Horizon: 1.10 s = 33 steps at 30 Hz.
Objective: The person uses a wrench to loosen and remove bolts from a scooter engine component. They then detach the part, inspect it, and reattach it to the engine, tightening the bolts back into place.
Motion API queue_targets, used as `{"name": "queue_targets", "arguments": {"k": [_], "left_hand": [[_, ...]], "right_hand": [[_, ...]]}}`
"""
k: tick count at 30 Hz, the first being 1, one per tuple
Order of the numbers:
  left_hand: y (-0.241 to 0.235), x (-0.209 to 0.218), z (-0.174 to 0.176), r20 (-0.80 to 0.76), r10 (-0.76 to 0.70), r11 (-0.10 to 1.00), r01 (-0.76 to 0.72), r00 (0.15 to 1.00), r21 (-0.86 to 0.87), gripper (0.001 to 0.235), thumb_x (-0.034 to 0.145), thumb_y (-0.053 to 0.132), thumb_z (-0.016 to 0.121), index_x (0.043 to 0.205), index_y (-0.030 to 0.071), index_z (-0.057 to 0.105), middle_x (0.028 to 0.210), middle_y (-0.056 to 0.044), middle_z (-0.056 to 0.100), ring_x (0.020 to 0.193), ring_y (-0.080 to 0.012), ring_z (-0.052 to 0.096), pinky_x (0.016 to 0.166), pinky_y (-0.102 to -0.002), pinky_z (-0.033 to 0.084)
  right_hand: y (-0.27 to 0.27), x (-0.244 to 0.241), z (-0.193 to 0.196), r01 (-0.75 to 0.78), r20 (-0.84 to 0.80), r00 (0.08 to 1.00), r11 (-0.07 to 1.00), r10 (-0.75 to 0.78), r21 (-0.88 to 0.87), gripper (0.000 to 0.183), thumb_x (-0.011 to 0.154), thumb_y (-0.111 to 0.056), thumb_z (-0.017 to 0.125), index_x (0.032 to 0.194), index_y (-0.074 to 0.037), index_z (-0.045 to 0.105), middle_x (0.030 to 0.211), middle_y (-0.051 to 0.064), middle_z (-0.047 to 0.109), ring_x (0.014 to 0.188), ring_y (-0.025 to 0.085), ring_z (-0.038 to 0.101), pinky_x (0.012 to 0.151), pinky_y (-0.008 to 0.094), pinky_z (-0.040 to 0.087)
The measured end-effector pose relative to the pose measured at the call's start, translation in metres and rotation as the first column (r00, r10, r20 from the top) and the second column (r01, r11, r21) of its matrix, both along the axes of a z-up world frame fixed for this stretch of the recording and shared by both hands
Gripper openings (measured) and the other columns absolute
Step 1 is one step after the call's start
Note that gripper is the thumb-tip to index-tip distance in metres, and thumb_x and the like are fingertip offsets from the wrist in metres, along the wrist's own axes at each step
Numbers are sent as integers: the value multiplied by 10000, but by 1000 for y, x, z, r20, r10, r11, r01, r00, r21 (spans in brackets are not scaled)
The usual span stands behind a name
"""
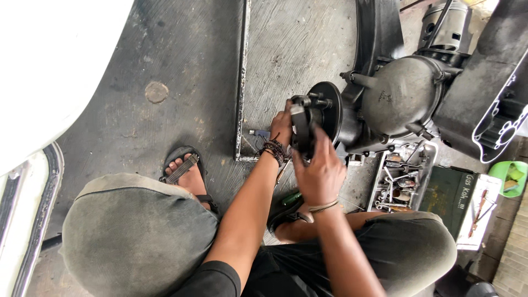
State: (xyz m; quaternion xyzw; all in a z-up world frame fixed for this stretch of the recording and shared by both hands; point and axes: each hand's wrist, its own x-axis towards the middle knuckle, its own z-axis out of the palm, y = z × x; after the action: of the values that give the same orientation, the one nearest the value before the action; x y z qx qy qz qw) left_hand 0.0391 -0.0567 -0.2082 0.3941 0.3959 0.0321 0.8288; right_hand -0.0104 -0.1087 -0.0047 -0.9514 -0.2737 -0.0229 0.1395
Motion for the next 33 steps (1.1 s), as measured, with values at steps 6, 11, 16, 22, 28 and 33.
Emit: {"name": "queue_targets", "arguments": {"k": [6, 11, 16, 22, 28, 33], "left_hand": [[1, -3, -10, 1, -4, 998, 4, 1000, 56, 691, 937, 729, 496, 718, 84, 614, 709, -122, 589, 699, -257, 594, 703, -418, 457], [1, -4, 4, 24, 17, 995, -19, 1000, 95, 627, 967, 684, 451, 620, 165, 509, 622, -48, 486, 641, -220, 505, 681, -401, 396], [-10, 2, -15, -12, 21, 996, -20, 1000, 81, 572, 944, 675, 537, 739, 141, 553, 758, -96, 514, 799, -270, 550, 753, -440, 414], [0, -5, 5, -23, 9, 995, -7, 1000, 102, 637, 935, 731, 486, 679, 151, 548, 679, -88, 501, 735, -300, 567, 733, -427, 414], [14, -14, 38, -11, 1, 998, 0, 1000, 55, 716, 921, 791, 427, 731, 122, 594, 692, -99, 550, 724, -273, 571, 713, -417, 418], [23, -17, 59, -17, -14, 1000, 14, 1000, 9, 791, 896, 812, 415, 873, 65, 673, 829, -165, 625, 853, -339, 623, 779, -453, 453]], "right_hand": [[43, 28, 49, -176, -73, 983, 774, 166, -608, 842, 815, -273, 730, 1569, -217, 358, 904, 126, 725, 776, 327, 738, 656, 416, 571], [45, 66, 25, -230, -80, 944, 466, 319, -855, 900, 798, -505, 645, 1589, -295, 271, 878, 65, 729, 902, 270, 675, 714, 393, 518], [44, 89, 12, -340, -96, 875, 461, 475, -820, 789, 712, -432, 659, 1448, -249, 442, 880, 83, 719, 939, 283, 626, 797, 406, 437], [38, 91, 16, -354, -59, 881, 569, 470, -742, 613, 697, -365, 635, 1278, -224, 497, 852, 55, 708, 953, 276, 620, 814, 400, 436], [32, 93, 25, -383, -53, 897, 712, 439, -589, 534, 703, -350, 645, 1208, -209, 541, 847, 81, 701, 920, 313, 639, 807, 439, 475], [25, 91, 21, -402, 65, 872, 786, 485, -471, 556, 692, -313, 651, 1226, -179, 580, 784, 74, 671, 861, 282, 617, 774, 399, 454]]}}
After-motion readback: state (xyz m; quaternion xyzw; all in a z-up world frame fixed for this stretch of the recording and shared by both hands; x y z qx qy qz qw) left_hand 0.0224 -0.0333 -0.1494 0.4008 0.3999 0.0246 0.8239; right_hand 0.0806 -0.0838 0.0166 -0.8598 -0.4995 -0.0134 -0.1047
